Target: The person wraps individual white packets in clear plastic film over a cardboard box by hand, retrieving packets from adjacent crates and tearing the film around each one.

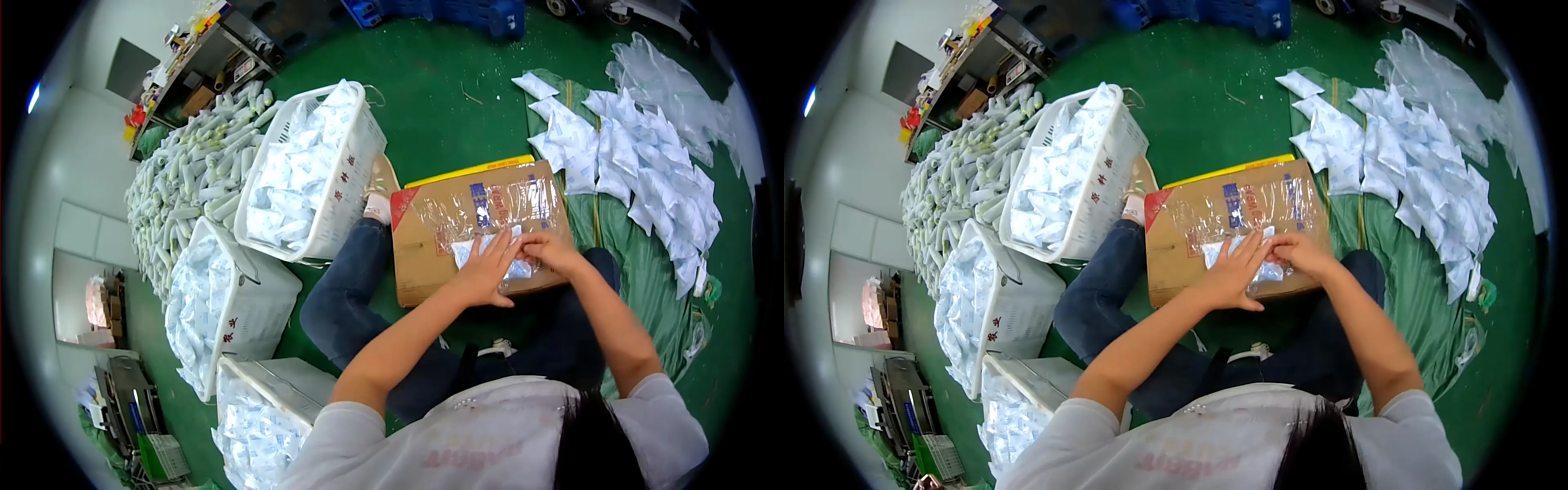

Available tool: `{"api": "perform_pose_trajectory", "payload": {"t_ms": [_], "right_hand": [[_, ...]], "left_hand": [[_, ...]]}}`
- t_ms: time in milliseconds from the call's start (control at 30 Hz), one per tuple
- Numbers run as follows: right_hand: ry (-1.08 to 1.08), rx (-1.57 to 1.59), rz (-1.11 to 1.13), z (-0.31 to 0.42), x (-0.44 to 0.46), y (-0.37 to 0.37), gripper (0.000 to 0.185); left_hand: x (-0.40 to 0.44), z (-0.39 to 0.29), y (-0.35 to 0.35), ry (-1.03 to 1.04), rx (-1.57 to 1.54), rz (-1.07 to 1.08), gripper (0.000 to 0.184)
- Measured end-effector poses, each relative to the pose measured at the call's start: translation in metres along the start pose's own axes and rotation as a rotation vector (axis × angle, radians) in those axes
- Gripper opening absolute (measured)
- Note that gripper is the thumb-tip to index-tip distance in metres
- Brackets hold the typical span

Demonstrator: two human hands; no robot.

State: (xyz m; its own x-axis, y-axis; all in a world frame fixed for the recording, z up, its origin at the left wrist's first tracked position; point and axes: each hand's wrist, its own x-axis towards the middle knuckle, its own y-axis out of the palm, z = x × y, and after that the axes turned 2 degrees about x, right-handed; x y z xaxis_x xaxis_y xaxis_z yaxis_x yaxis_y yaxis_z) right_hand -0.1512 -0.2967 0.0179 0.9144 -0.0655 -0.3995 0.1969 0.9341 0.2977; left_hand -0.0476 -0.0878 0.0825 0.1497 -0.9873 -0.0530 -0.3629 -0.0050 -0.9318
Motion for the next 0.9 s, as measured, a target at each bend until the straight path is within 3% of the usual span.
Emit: {"api": "perform_pose_trajectory", "payload": {"t_ms": [33,133,167,267,300,400,433,500,567,633,667,700,733,767,867,900], "right_hand": [[0.012,0.024,-0.024,0.006,-0.002,0.003,0.020],[-0.336,-0.470,-0.455,0.024,-0.027,0.027,0.021],[-0.447,-0.656,-0.539,0.027,-0.035,0.030,0.029],[-0.935,-1.241,-0.157,0.043,-0.050,0.059,0.044],[-0.913,-1.327,-0.156,0.053,-0.049,0.074,0.056],[-0.767,-1.402,-0.267,0.063,-0.011,0.082,0.061],[-0.668,-1.433,-0.190,0.075,0.004,0.080,0.057],[-0.458,-1.447,-0.083,0.099,0.033,0.067,0.051],[-0.321,-1.365,-0.007,0.104,0.071,0.036,0.047],[-0.259,-1.230,0.104,0.083,0.117,0.006,0.046],[-0.299,-1.293,-0.052,0.085,0.116,0.011,0.046],[-0.338,-1.346,-0.204,0.080,0.109,0.024,0.045],[-0.372,-1.390,-0.356,0.076,0.098,0.039,0.045],[-0.537,-1.410,-0.425,0.078,0.083,0.050,0.046],[-0.879,-1.390,-0.236,0.049,0.049,0.065,0.052],[-0.882,-1.516,-0.262,0.049,0.033,0.076,0.053]], "left_hand": [[0.003,0.003,0.002,0.008,0.097,0.034,0.120],[0.012,0.015,0.015,-0.006,0.189,0.055,0.114],[0.013,0.018,0.015,-0.013,0.154,0.013,0.110],[0.035,0.048,0.003,-0.008,-0.309,0.101,0.107],[0.041,0.057,-0.001,-0.033,-0.426,0.139,0.104],[0.047,0.092,-0.022,-0.101,-0.654,0.184,0.093],[0.048,0.105,-0.026,-0.127,-0.655,0.156,0.089],[0.046,0.112,-0.036,-0.334,-0.668,-0.046,0.078],[0.042,0.103,-0.052,-0.713,-0.896,-0.316,0.067],[0.048,0.118,-0.004,-0.636,-0.821,-0.438,0.056],[0.053,0.128,0.020,-0.608,-0.783,-0.514,0.050],[0.057,0.130,0.032,-0.444,-0.621,-0.634,0.038],[0.059,0.131,0.031,-0.454,-0.637,-0.613,0.036],[0.063,0.131,0.027,-0.465,-0.658,-0.587,0.034],[0.076,0.150,0.037,-0.501,-0.716,-0.491,0.035],[0.075,0.151,0.028,-0.519,-0.725,-0.443,0.036]]}}
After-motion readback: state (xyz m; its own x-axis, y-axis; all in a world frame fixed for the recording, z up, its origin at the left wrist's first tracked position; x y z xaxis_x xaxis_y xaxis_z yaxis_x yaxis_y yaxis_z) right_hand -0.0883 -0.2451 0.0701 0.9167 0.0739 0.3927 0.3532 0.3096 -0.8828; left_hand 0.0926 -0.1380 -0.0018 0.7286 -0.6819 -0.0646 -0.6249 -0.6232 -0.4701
